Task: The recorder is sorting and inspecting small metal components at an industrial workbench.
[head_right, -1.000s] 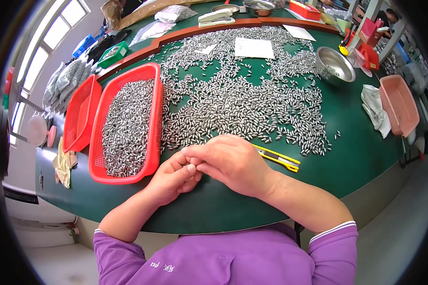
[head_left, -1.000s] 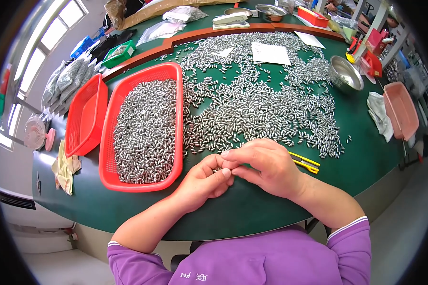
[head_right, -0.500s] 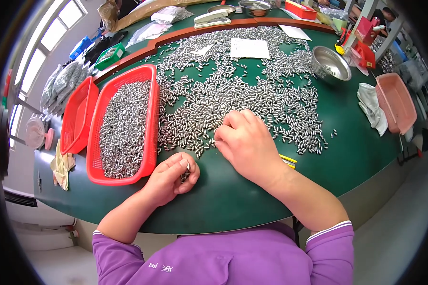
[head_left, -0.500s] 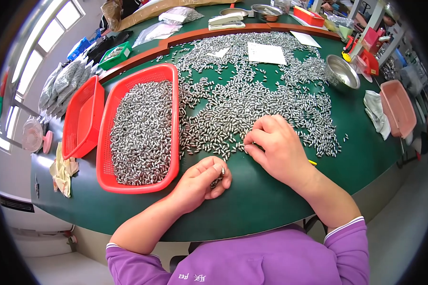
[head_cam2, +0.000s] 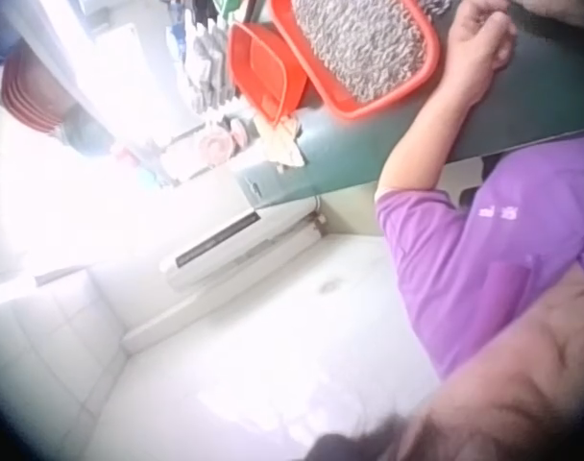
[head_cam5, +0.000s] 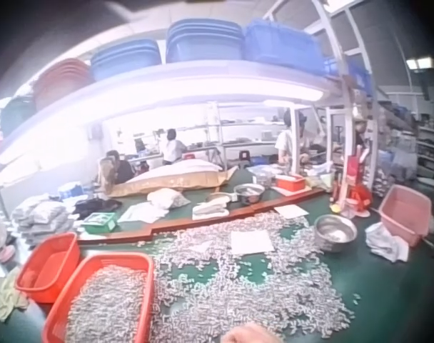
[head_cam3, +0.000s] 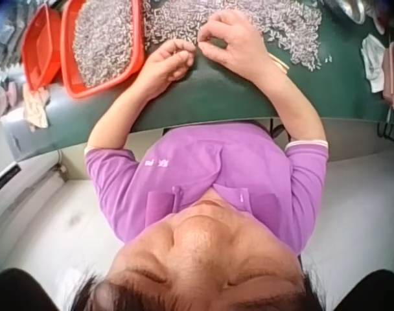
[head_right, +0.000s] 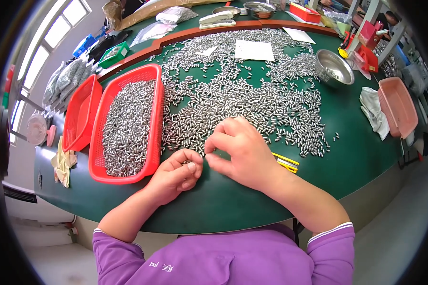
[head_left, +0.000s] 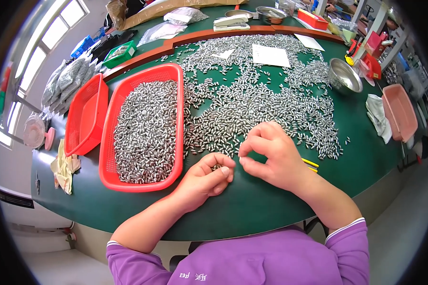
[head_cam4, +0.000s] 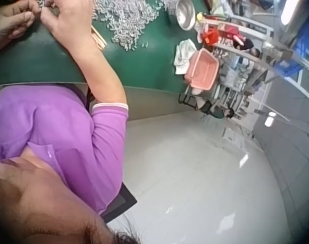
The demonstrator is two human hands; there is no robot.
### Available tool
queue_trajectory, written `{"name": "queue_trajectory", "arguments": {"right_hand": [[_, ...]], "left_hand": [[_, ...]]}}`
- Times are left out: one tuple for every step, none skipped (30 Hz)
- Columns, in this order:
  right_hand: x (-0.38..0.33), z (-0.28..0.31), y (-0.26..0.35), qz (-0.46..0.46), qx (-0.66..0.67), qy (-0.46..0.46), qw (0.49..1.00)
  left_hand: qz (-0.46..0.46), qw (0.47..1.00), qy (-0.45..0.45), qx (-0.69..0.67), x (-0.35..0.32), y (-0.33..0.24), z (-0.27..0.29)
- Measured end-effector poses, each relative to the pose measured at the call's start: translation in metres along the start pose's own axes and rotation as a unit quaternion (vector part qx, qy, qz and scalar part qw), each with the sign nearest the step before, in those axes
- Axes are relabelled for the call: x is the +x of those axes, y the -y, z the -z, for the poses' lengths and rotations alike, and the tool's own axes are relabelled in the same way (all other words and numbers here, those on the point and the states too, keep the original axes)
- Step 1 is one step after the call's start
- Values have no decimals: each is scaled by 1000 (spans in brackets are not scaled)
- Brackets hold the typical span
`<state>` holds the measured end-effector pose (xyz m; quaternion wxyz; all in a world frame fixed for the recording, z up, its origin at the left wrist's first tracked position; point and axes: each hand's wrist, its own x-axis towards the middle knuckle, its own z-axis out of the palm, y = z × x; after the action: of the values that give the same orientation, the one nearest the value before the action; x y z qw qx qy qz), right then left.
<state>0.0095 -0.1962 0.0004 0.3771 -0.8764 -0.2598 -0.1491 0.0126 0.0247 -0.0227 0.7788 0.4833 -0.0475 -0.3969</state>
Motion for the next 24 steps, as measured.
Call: {"name": "queue_trajectory", "arguments": {"right_hand": [[-1, -1, 2, -4, 60, 5, 998], [-1, -1, 2, -8, 130, 41, 991], [-3, -3, 4, -15, 154, 51, 987], [-4, -7, 5, -22, 178, 61, 982], [-4, -10, 5, -31, 215, 57, 975], [-3, -10, 5, -30, 215, 58, 975], [-2, -10, 4, -29, 218, 55, 974], [-1, -9, 4, -27, 220, 52, 974], [-1, -9, 3, -27, 220, 52, 974], [0, -9, 2, 6, 174, 40, 984], [0, -8, 1, 39, 128, 28, 991], [0, -7, 1, 39, 128, 28, 991], [0, -6, 0, 64, 106, 22, 992], [0, -6, 0, 89, 85, 16, 992], [0, -6, 1, 89, 85, 15, 992], [1, -7, 2, 82, 93, 13, 992], [1, -8, 3, 76, 100, 10, 992], [0, -8, 3, 76, 100, 10, 992], [0, -8, 2, 68, 105, 11, 992], [0, -8, 2, 61, 110, 12, 992], [-1, -8, 1, 60, 110, 11, 992], [-1, -9, 0, 55, 110, 11, 992], [-1, -9, -1, 50, 111, 12, 993], [-1, -10, -1, 49, 111, 12, 993]], "left_hand": [[6, 1000, -4, 2, 0, -1, -2], [5, 1000, -6, 2, 0, -1, -2], [9, 1000, -6, 13, 0, -1, -2], [14, 1000, -5, 24, -1, 0, -2], [8, 1000, 8, 12, -1, 1, 1], [7, 1000, 7, 11, 0, 2, 3], [1, 1000, 13, 10, 0, 4, 5], [-5, 1000, 19, 8, 0, 5, 5], [-6, 1000, 19, 8, 0, 4, 5], [-5, 1000, 20, 5, 0, 3, 5], [-4, 1000, 22, 3, 0, 3, 4], [-4, 1000, 22, 3, 0, 3, 5], [-5, 999, 35, -2, 0, 4, 6], [-7, 999, 48, -7, 0, 4, 7], [-6, 999, 48, -7, 0, 5, 7], [-7, 999, 45, -9, 0, 6, 8], [-7, 999, 42, -11, 0, 6, 8], [-7, 999, 43, -10, 0, 5, 7], [-2, 999, 37, -11, 0, 4, 6], [3, 999, 31, -12, 0, 3, 5], [3, 999, 31, -12, 0, 2, 4], [3, 999, 29, -16, 0, 1, 4], [2, 999, 28, -20, 0, 1, 3], [2, 999, 28, -20, 0, 1, 4]]}}
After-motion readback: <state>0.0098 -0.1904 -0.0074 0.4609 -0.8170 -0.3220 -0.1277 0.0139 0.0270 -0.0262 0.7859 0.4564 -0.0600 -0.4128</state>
